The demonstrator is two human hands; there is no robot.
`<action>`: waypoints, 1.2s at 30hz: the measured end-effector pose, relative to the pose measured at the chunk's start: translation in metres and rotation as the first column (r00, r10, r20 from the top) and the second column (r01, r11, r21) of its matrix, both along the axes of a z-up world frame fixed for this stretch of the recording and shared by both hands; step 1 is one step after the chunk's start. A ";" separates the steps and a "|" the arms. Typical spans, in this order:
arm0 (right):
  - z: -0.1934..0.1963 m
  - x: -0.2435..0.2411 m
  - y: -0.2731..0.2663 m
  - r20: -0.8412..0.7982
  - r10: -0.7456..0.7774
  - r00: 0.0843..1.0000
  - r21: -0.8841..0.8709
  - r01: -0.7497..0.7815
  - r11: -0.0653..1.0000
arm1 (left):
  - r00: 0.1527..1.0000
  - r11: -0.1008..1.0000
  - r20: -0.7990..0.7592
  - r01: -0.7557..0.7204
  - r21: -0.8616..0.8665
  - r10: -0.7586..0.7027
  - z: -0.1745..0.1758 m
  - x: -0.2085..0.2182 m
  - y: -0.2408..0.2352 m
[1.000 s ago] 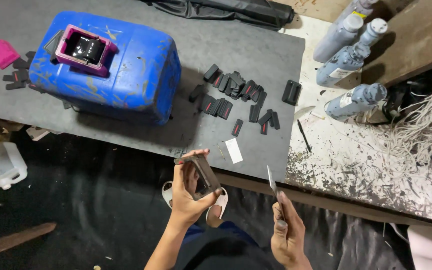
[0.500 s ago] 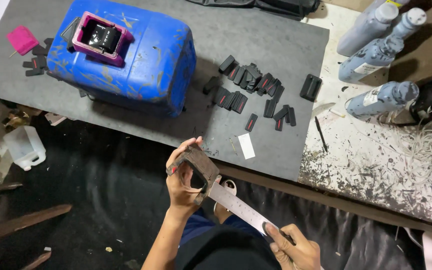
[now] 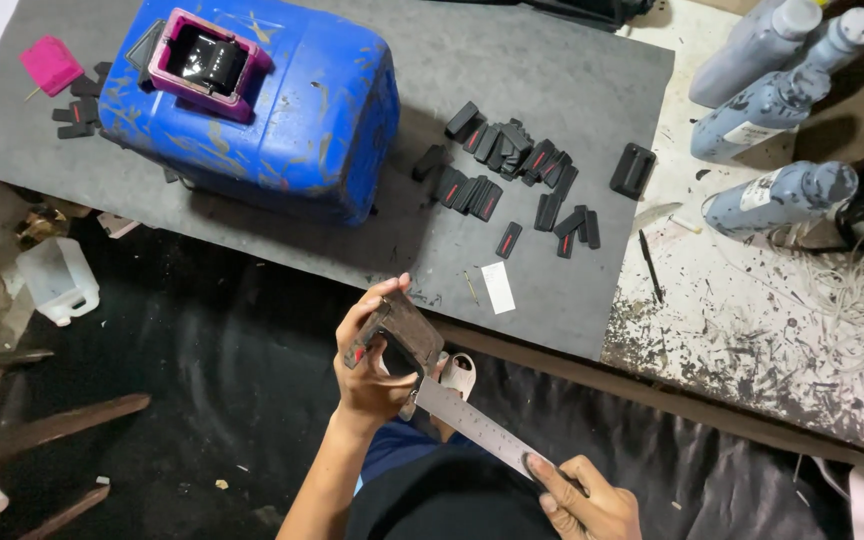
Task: Measuring a component with a caliper and pouring edge dye into a machine reservoir
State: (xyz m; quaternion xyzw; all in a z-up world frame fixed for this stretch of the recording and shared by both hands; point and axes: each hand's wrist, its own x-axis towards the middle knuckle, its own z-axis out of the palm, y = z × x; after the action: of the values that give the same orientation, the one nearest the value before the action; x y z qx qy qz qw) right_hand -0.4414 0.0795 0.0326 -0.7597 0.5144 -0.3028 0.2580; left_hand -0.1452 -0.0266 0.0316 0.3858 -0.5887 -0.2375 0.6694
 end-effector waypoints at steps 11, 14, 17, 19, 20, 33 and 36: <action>-0.006 -0.005 -0.002 0.001 0.056 0.998 -0.010 -0.056 0.998 | 0.998 0.999 0.063 -0.028 -0.040 0.030 0.004 -0.002 0.006; -0.001 -0.004 -0.004 0.021 0.075 0.997 0.001 -0.075 0.997 | 0.994 0.997 0.101 -0.044 -0.058 0.050 0.002 -0.001 0.006; -0.004 -0.005 -0.004 -0.006 0.063 0.998 0.002 -0.063 0.998 | 0.992 0.997 0.120 -0.040 -0.064 0.048 0.001 0.002 0.007; -0.009 -0.007 -0.003 -0.014 0.068 0.998 -0.007 -0.068 0.998 | 0.988 0.995 0.138 -0.067 -0.068 0.076 0.004 0.000 0.007; -0.011 -0.008 -0.003 -0.024 0.070 0.997 -0.014 -0.070 0.997 | 0.983 0.993 0.155 -0.092 -0.070 0.102 0.005 -0.001 0.007; -0.015 -0.010 -0.009 -0.005 0.148 0.989 -0.033 -0.148 0.988 | 0.991 0.998 0.124 -0.047 -0.050 0.052 0.003 0.003 0.010; -0.014 -0.010 -0.010 0.011 0.146 0.989 -0.003 -0.146 0.989 | 0.998 1.000 0.063 -0.005 -0.024 0.007 0.003 0.002 0.012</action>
State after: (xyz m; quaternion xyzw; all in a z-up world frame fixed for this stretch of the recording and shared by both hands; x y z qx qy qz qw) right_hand -0.4514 0.0692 0.0184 -0.7940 0.4557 -0.2878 0.2813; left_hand -0.1428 -0.0150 0.0344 0.3870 -0.6113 -0.2163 0.6556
